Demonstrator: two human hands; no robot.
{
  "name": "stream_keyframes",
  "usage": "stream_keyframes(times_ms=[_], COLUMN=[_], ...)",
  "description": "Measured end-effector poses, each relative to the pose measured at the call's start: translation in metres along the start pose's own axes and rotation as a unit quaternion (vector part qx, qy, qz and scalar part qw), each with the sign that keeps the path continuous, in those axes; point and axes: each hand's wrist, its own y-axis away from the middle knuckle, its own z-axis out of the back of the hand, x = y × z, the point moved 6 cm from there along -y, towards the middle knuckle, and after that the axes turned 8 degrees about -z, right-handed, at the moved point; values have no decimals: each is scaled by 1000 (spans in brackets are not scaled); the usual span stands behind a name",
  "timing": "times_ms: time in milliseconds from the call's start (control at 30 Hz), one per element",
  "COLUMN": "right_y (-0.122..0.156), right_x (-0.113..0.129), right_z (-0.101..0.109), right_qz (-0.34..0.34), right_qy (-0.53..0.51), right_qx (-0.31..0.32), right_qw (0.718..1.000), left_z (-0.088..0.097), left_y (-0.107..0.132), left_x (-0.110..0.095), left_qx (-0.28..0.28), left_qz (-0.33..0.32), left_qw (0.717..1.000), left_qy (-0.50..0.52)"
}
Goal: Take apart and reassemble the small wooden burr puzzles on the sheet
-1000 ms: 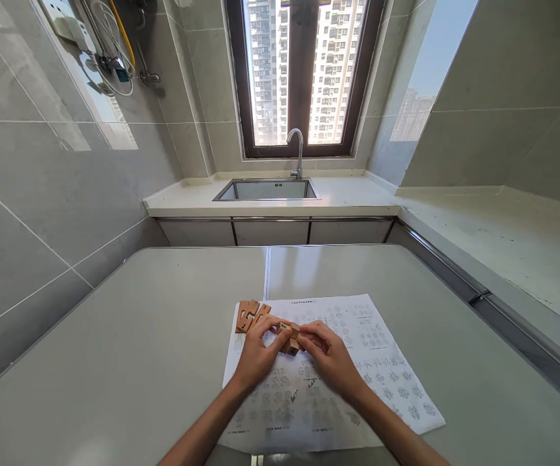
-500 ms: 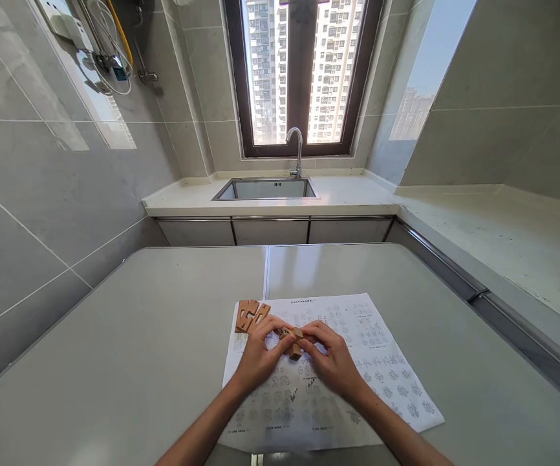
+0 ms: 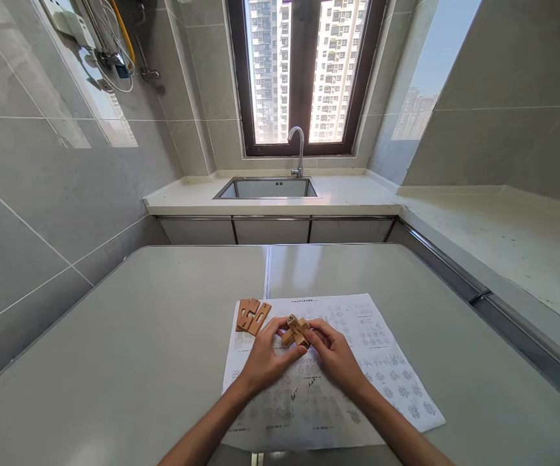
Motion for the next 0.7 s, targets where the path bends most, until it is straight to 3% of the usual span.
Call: stream_keyframes(times_ms=[100, 267, 467, 700], right_y=[-1, -2, -2, -3], right_x=[-4, -3, 1, -11], right_z=[-1, 1, 0, 10], right_qz=[-23, -9, -31, -80], right_qy=[-30, -20, -65, -113], right_qx=[13, -15, 8, -33], right_qw=[999, 1000, 997, 990], left_z=[0, 3, -19, -4], left_y=[-2, -2, 5, 3], left_x=[0, -1, -11, 3], left_qx=[-2, -7, 98, 11], left_qz=[7, -2, -69, -80], left_qw=[1000, 999, 988, 976], left_qy=[-11, -47, -100, -201])
